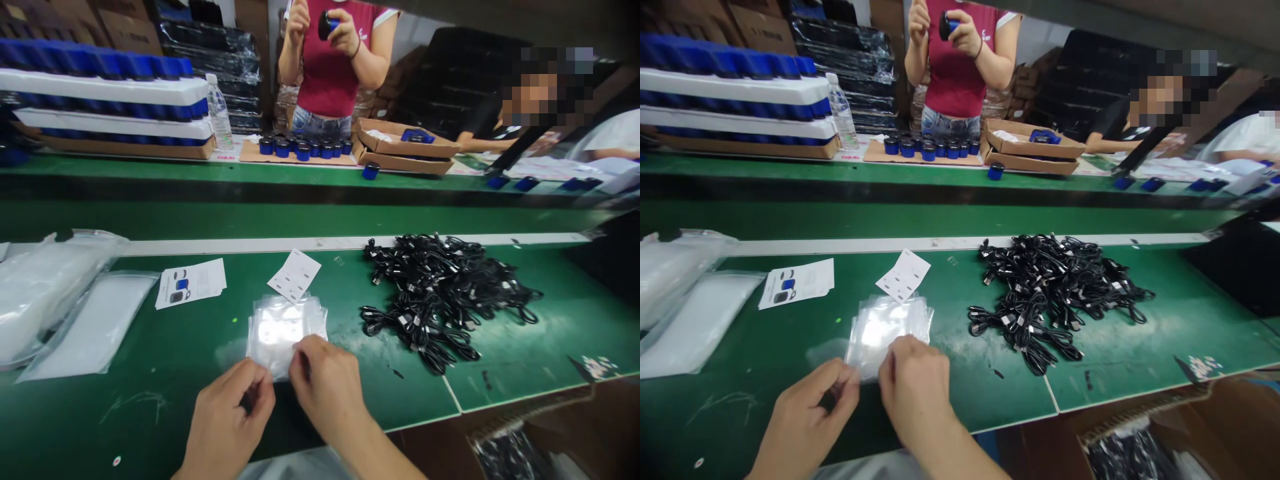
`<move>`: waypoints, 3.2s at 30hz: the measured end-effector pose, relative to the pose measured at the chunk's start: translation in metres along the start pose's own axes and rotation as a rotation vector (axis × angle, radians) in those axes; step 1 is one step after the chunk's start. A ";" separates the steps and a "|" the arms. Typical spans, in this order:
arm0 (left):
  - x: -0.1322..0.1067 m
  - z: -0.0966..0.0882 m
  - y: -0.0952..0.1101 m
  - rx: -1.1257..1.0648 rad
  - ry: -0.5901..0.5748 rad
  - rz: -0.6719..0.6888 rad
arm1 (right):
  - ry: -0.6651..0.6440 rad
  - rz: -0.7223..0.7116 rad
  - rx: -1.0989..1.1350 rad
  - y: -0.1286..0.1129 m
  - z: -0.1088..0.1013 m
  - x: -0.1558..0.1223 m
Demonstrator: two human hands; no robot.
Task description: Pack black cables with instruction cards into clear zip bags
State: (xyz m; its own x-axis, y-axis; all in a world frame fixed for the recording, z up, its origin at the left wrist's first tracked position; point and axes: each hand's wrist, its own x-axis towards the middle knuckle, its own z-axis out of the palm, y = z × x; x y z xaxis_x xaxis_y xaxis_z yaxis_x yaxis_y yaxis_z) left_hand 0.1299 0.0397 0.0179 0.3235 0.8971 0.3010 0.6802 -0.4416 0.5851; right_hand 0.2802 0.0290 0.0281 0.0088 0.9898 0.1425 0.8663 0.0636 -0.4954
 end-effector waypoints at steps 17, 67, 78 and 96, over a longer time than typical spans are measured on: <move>0.001 -0.018 -0.013 -0.245 -0.084 -0.443 | -0.184 -0.071 -0.229 0.014 -0.002 0.109; 0.007 -0.007 -0.001 0.217 0.210 0.057 | 0.087 -0.211 0.125 -0.018 0.006 0.000; 0.002 -0.013 0.002 0.191 0.125 0.129 | -0.104 -0.088 0.400 -0.009 -0.016 0.006; 0.012 0.000 0.002 0.013 -0.039 -0.064 | 0.198 0.142 0.103 0.077 -0.077 0.000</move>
State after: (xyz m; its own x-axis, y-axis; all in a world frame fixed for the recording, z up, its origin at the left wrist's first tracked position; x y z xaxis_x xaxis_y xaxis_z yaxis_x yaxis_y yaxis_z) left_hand 0.1346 0.0494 0.0225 0.3043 0.9236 0.2334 0.7084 -0.3832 0.5927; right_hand 0.3854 0.0241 0.0564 0.2333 0.9459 0.2254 0.7942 -0.0516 -0.6054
